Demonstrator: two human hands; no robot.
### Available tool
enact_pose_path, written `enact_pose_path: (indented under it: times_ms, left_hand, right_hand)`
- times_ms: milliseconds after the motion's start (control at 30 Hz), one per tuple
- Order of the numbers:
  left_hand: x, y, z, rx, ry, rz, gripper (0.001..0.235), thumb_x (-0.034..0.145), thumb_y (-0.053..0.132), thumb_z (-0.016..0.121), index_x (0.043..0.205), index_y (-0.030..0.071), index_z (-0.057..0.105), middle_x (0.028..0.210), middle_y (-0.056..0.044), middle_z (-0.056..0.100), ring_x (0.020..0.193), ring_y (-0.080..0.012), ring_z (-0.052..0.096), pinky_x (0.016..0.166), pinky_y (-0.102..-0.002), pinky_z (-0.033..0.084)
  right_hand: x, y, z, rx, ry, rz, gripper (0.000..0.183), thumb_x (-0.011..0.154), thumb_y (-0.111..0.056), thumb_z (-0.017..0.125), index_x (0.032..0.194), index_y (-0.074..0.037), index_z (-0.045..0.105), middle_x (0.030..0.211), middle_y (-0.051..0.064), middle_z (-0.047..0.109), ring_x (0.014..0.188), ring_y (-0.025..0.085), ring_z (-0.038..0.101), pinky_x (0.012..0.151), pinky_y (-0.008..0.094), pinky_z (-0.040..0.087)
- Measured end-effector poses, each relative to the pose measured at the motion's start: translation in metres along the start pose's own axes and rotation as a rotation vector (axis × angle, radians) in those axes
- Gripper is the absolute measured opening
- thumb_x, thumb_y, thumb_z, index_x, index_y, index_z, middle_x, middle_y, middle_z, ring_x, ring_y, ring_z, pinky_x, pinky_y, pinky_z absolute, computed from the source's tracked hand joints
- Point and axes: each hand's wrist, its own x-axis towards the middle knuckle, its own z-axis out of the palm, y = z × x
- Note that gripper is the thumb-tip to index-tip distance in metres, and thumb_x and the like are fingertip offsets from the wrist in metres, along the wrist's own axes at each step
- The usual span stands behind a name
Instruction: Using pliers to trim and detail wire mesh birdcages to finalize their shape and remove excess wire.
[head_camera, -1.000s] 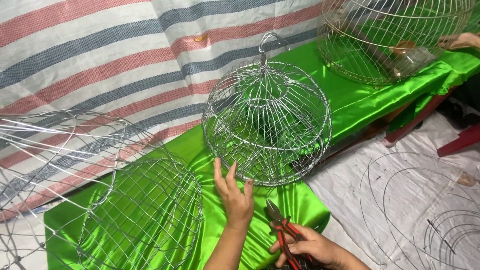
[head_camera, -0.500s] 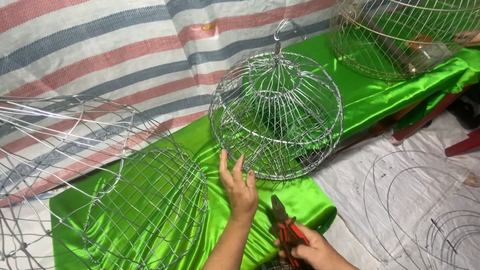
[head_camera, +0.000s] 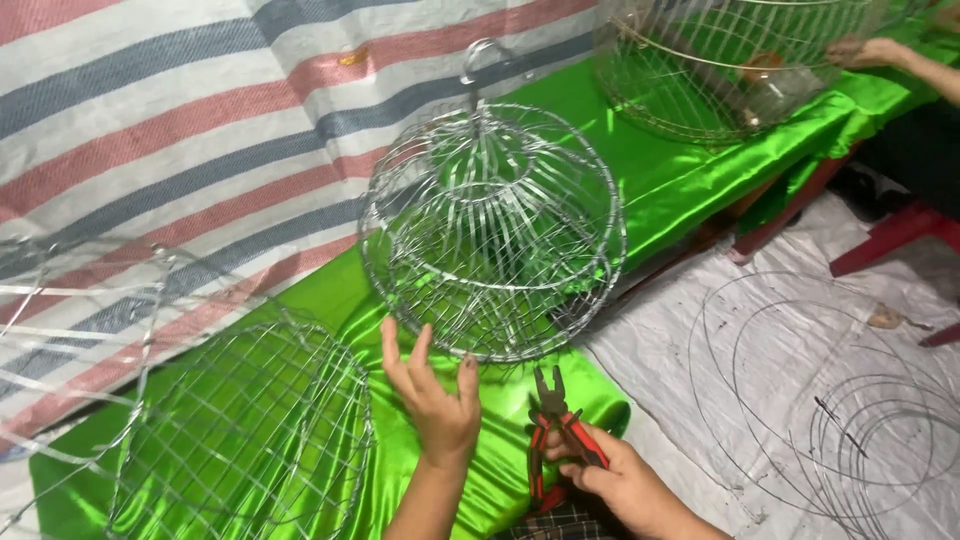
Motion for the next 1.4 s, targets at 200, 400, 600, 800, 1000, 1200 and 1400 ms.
enact_pose_path:
  times_ms: [200,400,600,800,1000,1200,1400]
  left_hand:
    - [0.058,0.060,0.012,0.119,0.029,0.155,0.072,0.093,0.046,0.061,0.145,0.002,0.039,0.164,-0.024,0.018,0.155,-0.0388,0.021,0.131,-0.063,0.018]
    - [0.175,0.100,0.050,0.315,-0.164,-0.067,0.109,0.082,0.052,0.081,0.158,0.002,0.022,0.169,-0.019,0.012,0.156,-0.0341,0.011,0.126,-0.057,0.007]
    - [0.219,0.100,0.066,0.511,-0.294,-0.167,0.071,0.080,0.060,0.080,0.121,0.007,0.057,0.125,-0.008,0.063,0.122,-0.0278,0.053,0.115,-0.060,0.023]
    - [0.202,0.090,0.046,0.521,-0.221,-0.141,0.051,0.090,0.056,0.068,0.112,0.011,0.058,0.115,-0.001,0.062,0.109,-0.0238,0.055,0.112,-0.051,0.031]
    - [0.167,0.089,-0.009,0.285,0.019,-0.067,0.028,0.090,0.038,0.059,0.109,0.018,0.060,0.110,0.000,0.063,0.108,-0.0218,0.056,0.109,-0.050,0.035]
    - [0.120,0.085,-0.062,-0.043,0.107,0.034,0.030,0.086,0.017,0.061,0.114,0.008,0.057,0.123,-0.013,0.059,0.114,-0.0282,0.057,0.105,-0.048,0.043]
    - [0.071,0.081,-0.096,-0.110,0.130,0.122,0.025,0.087,0.024,0.061,0.107,0.011,0.055,0.126,-0.012,0.064,0.125,-0.0277,0.059,0.127,-0.059,0.030]
  right_hand:
    - [-0.008,0.007,-0.021,0.190,-0.051,-0.054,0.072,0.075,0.016,0.058,0.145,-0.002,0.055,0.145,0.015,0.066,0.131,0.028,0.067,0.107,0.042,0.055]
    - [-0.008,0.020,-0.048,0.332,-0.166,-0.171,0.077,0.073,0.018,0.055,0.148,0.001,0.049,0.156,0.017,0.053,0.142,0.035,0.055,0.111,0.049,0.048]
    - [0.000,0.030,-0.083,0.541,-0.290,-0.313,0.083,0.076,0.027,0.052,0.154,0.005,0.037,0.162,0.022,0.040,0.149,0.039,0.039,0.115,0.056,0.037]
    - [-0.001,0.027,-0.094,0.548,-0.031,-0.290,0.080,0.072,0.029,0.046,0.149,0.008,0.044,0.153,0.030,0.053,0.140,0.047,0.052,0.109,0.062,0.046]
    - [0.000,0.005,-0.102,0.504,0.234,-0.105,0.084,0.069,0.029,0.041,0.150,0.008,0.048,0.149,0.032,0.060,0.139,0.047,0.056,0.110,0.057,0.044]
    - [-0.002,-0.051,-0.090,0.524,0.403,-0.124,0.073,0.078,0.032,0.035,0.147,0.012,0.047,0.152,0.036,0.055,0.141,0.046,0.051,0.113,0.058,0.042]
    - [-0.004,-0.068,-0.116,0.126,0.587,-0.349,0.058,0.081,0.021,0.052,0.136,0.006,0.058,0.142,0.018,0.064,0.130,0.034,0.063,0.110,0.047,0.048]
